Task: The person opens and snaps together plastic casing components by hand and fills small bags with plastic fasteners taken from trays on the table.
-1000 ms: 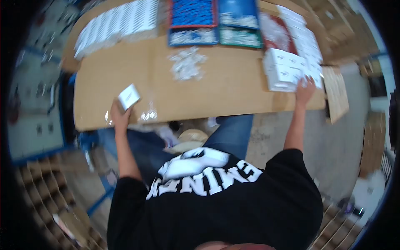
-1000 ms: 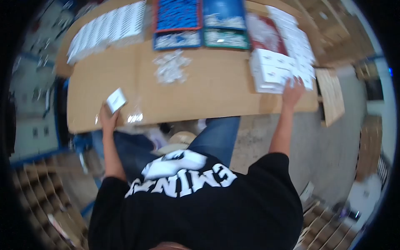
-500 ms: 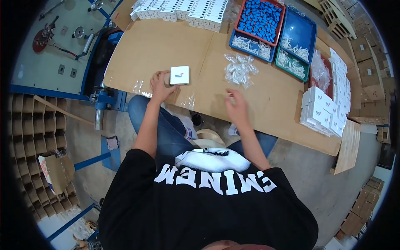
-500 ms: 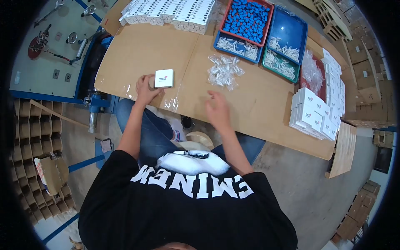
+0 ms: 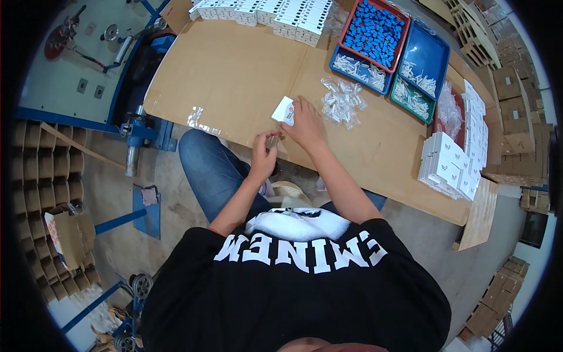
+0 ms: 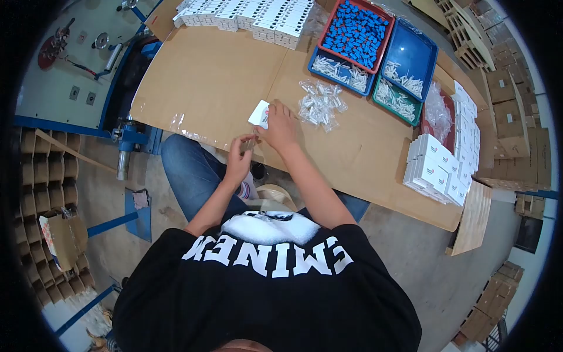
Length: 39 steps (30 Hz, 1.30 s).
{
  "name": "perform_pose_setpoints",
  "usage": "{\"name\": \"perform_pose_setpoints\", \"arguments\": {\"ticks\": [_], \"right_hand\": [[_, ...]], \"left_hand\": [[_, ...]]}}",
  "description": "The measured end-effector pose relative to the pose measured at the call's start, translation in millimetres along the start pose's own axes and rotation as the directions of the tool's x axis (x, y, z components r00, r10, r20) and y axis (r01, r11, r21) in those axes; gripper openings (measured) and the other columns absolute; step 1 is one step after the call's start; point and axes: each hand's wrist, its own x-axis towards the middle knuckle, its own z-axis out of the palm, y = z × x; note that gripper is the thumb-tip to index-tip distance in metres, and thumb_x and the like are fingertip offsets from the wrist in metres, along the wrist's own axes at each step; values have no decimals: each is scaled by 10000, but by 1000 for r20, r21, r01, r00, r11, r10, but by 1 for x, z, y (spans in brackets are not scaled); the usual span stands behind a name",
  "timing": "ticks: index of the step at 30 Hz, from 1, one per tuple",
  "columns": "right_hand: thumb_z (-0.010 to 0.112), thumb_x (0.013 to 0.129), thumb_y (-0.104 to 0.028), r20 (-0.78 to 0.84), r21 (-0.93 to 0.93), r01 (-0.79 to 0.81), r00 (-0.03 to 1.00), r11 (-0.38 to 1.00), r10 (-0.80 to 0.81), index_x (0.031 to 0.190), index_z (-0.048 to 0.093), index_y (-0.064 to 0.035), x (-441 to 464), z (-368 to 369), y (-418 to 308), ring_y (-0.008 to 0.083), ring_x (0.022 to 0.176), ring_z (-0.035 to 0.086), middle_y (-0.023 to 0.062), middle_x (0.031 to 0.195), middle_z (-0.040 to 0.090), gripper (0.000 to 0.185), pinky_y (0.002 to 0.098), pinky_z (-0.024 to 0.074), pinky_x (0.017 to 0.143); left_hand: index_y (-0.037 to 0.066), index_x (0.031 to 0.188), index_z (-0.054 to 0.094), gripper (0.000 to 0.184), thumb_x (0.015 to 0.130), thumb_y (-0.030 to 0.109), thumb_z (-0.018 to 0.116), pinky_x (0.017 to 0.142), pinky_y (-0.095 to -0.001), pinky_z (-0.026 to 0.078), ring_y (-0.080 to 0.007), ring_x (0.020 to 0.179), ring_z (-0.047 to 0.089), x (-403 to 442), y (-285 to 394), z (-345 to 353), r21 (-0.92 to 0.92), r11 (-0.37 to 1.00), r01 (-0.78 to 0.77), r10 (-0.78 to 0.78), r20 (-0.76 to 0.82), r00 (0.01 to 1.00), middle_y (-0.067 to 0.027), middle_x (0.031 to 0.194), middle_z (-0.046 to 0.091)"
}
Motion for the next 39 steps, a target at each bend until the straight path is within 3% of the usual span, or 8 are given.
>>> {"name": "perform_pose_setpoints", "arguments": {"ticks": [2,5,6,10,13,17,29,39], "right_hand": [[815,798,-341,291,278,-56,956,959,-29,1429,500,-43,5,-5,7,398,1214,571,229,1330,539,766,457,496,999],[792,800,-277,231,519,-28,967,854,-108,1441,493,-34,-7,-35,1,379,1221,567,208,1328,542,748,436,487,1010],[792,800,-277,239,519,-23,964,854,-119,1441,493,-34,-12,-47,-3,379,1221,567,208,1328,542,748,436,487,1010],[715,821,-207,198,662,69,944,746,-263,1472,467,-24,-46,-66,-11,404,1213,550,230,1313,523,720,448,466,1029],[696,833,-235,96,677,109,967,727,-234,1479,471,-32,-61,-67,-8,418,1199,556,242,1336,497,714,454,478,1012],[644,905,-313,94,685,-3,992,728,-84,1476,459,12,-75,-71,-9,425,1238,523,259,1385,463,682,454,438,1063],[614,993,-450,-87,591,123,992,798,-88,1448,475,95,-82,-64,-10,438,1247,575,298,1413,530,723,453,479,1041],[480,1066,-302,-193,607,202,976,769,-104,1421,492,115,-84,-64,-12,453,1256,596,311,1383,574,548,454,480,1063]], "left_hand": [[-8,1244,594,302,957,18,503,1028,-367,473,-199,1108,614,8,14,-5,-249,955,160,-171,-24,985,-101,1168,659],[-8,1276,593,286,1051,142,500,1008,-349,476,-205,1111,621,29,6,-9,-481,800,359,-418,-17,908,-115,1139,667],[16,1318,579,454,1078,393,493,923,-335,503,-194,1080,627,35,4,-14,-512,728,456,-487,83,870,-116,1143,668],[138,1469,498,666,1050,637,361,862,-322,500,-184,1064,627,47,71,-31,-350,577,738,-490,574,656,-73,1164,658],[239,1584,366,653,1053,618,393,972,-394,478,-190,1191,591,42,99,-21,-365,428,827,-475,687,550,-36,1350,595],[291,1603,305,649,1053,625,389,956,-391,511,-185,1229,563,28,112,0,-519,213,828,-395,729,559,-16,1430,522],[242,1509,444,571,1052,584,453,968,-351,494,-151,1155,593,23,127,7,-547,209,811,-485,662,571,13,1280,598],[215,1443,508,498,1059,530,487,895,-305,517,-122,1084,603,12,131,19,-668,173,724,-516,564,644,21,1213,615]]}}
